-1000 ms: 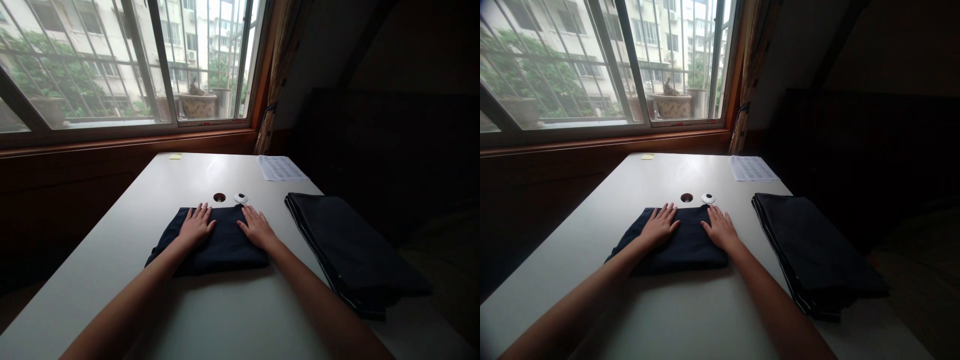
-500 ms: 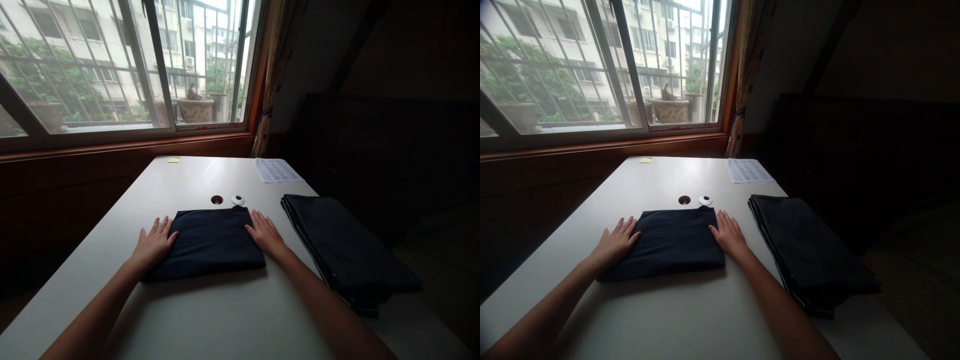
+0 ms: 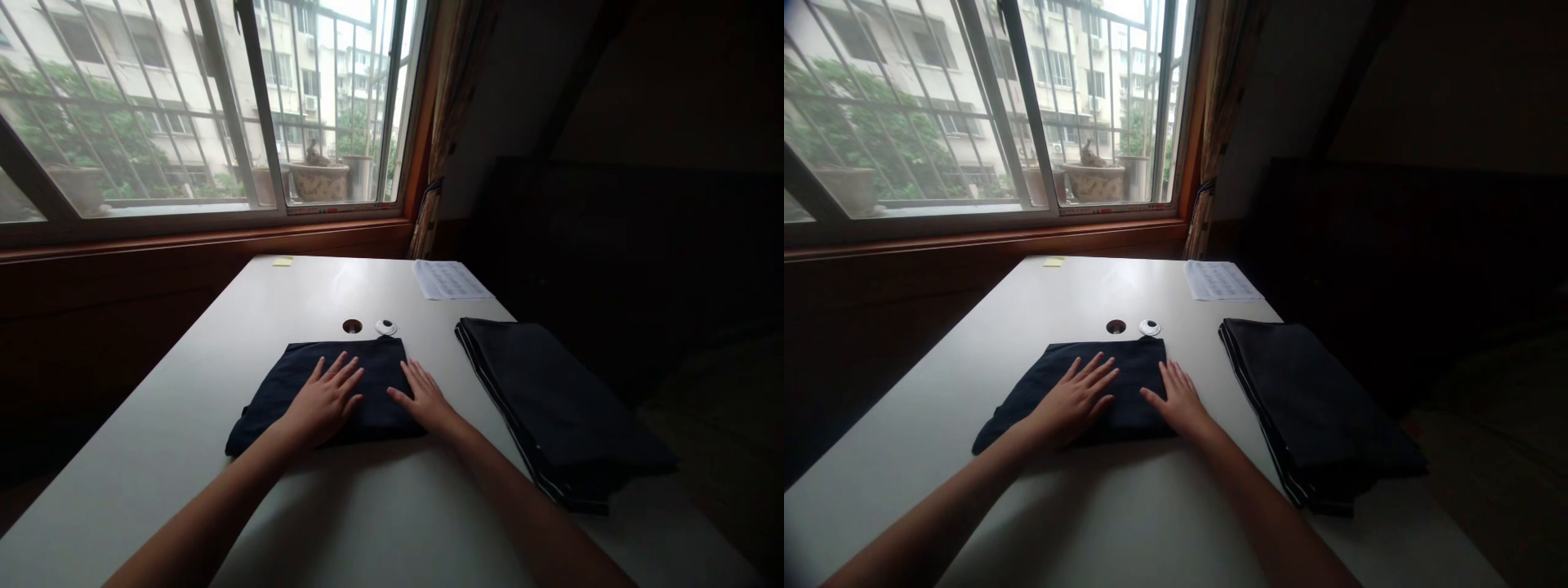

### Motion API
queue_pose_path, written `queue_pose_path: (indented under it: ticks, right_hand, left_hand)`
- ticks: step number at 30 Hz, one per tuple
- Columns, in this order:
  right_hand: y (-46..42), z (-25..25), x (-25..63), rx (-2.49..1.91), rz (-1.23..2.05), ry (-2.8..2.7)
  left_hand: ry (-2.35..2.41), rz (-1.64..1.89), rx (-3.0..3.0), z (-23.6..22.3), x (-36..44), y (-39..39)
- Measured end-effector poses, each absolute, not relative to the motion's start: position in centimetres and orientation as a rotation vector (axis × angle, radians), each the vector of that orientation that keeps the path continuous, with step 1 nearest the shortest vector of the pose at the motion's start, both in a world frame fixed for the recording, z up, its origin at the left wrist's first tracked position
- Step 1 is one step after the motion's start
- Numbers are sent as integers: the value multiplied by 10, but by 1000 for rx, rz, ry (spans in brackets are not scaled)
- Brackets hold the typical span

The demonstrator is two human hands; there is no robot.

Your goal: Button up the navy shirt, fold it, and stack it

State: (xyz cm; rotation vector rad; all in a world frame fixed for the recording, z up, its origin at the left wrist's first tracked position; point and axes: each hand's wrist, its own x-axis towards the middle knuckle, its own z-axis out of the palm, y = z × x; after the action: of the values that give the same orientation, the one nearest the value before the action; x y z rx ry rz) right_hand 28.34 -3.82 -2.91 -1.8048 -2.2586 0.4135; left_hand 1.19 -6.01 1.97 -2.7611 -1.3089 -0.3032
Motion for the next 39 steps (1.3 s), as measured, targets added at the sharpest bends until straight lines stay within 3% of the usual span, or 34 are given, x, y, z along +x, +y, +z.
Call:
queue_pose_path:
  ticks: [8, 19, 39]
  right_hand:
    - [-74, -25, 290, -1691, 324, -2415]
    - [-83, -25, 300, -1649, 246, -2476]
    - [-84, -26, 302, -1641, 215, -2481]
  left_hand:
    - [-1262, -294, -2840, -15, 30, -79]
    - [-1340, -214, -2732, -18, -27, -99]
    - [-1253, -372, -2633, -30, -169, -136]
